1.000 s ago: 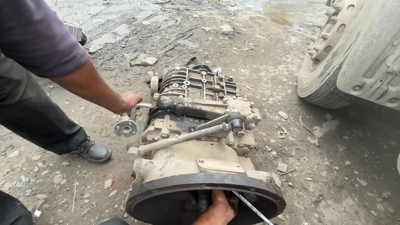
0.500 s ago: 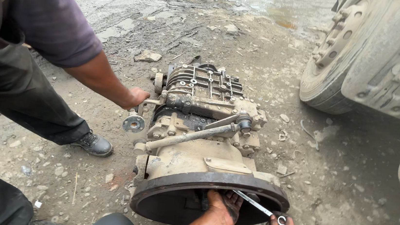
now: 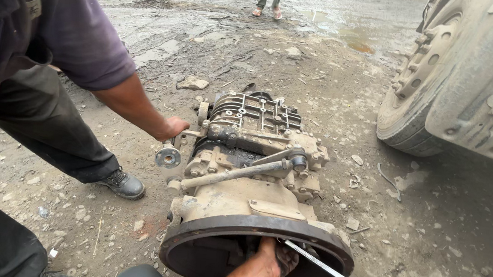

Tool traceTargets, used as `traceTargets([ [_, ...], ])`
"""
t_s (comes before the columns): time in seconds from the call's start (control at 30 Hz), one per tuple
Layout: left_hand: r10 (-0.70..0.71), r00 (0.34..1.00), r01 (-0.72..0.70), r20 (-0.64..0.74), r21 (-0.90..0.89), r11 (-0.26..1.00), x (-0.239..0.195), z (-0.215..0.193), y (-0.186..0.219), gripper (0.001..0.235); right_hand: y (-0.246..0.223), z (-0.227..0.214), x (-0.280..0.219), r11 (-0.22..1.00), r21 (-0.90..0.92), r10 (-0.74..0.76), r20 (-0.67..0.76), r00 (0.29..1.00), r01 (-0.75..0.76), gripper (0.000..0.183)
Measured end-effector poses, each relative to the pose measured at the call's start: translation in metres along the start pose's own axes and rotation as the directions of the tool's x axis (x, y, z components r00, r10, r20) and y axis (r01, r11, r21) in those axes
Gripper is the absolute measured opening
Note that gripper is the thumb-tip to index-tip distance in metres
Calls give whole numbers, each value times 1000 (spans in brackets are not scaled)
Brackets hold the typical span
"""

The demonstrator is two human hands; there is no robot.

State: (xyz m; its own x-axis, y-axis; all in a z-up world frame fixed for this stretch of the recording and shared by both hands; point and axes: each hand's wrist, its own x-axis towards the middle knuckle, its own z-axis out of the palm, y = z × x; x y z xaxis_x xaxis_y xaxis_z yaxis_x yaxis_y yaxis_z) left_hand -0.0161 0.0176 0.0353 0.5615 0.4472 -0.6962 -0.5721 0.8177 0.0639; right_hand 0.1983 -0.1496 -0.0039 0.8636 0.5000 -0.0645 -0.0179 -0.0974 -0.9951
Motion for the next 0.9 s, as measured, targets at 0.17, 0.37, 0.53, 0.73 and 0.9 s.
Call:
traceTargets([
  [0.17,-200,977,153,71,418,896,-26,-19,-25,36,-3,-49,22,978,156,129,60,990,-137,14],
  [0.37,-286,957,183,43,676,714,-36,-59,-45,19,-29,-70,2,992,97,-86,-11,996,86,23],
  [0.53,61,998,-43,17,889,455,-16,-61,-46,31,-89,-83,-32,903,-273,-355,-41,934,331,30],
  [0.73,-96,995,67,4,684,726,24,-79,-41,26,-108,-92,-35,914,266,-293,-89,952,306,16],
  [0.9,146,985,-80,-90,510,856,22,-43,-26,25,-112,-88,-37,921,247,-307,-24,952,303,23],
])
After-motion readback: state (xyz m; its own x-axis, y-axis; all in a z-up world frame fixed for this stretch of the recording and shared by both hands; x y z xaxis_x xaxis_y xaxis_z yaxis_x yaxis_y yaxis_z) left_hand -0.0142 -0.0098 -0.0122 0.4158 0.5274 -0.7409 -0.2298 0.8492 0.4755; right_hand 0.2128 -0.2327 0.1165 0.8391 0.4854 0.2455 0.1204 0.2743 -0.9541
